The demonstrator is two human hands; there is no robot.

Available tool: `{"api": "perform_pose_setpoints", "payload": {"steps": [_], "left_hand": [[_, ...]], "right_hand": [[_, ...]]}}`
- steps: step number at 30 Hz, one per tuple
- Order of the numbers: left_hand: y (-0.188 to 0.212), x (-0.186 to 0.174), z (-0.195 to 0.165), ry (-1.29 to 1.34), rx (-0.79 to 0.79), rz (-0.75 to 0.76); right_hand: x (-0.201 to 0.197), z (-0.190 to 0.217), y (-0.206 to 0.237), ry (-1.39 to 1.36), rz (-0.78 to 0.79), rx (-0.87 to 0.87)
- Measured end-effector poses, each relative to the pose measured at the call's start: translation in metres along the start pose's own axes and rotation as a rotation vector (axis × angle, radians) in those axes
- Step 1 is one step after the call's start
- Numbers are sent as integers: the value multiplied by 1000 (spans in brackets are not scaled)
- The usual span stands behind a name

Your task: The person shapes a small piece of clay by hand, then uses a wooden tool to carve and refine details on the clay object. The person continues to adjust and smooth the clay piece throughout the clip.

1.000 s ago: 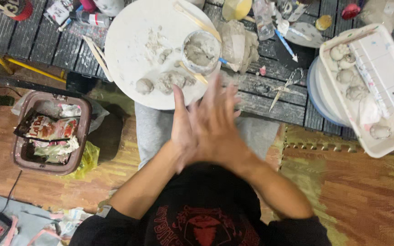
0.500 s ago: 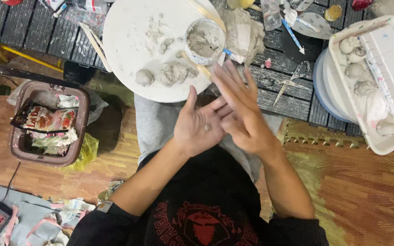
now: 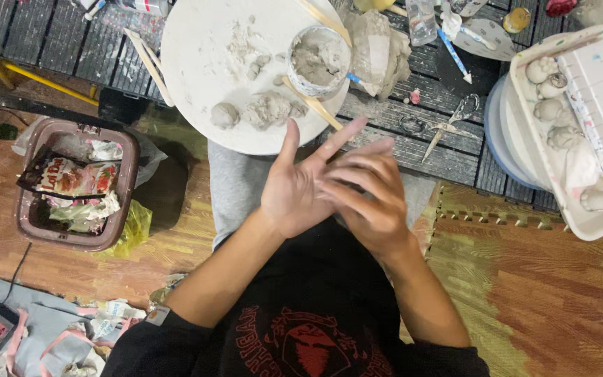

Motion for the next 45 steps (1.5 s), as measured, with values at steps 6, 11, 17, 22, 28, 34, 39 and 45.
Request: {"api": "perform_pose_setpoints", "payload": {"steps": [6,11,17,22,28,34,39,45], "left_hand": [[19,-22,3,-499,-3,-237],[30,-22,3,-583,38,-254],[38,-6,-5,-893,98,-301],[41,-3,-8,-901,100,-392],[40,-6,-6,-761,146,-313],[39,-6,-11,-668,92,-194],[40,12,-14,-729,63,31],[41,29,-16,-848,80,126]], "right_hand": [[-16,-25,12,-209,-126,237],[-24,-30,12,-402,-141,288],[-30,-15,5,-490,-107,260],[-36,-1,1,-282,-104,300],[-39,20,-6,-97,-59,200],[-38,27,-5,-257,-21,127],[-42,29,2,-487,-72,109],[-45,34,5,-514,-78,122]]}}
Point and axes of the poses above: each hand's wrist, its own y-axis away from the middle knuckle, its own x-axis out of the palm, z = x × y, the point moved 7 cm from there along -y, towards the middle knuckle
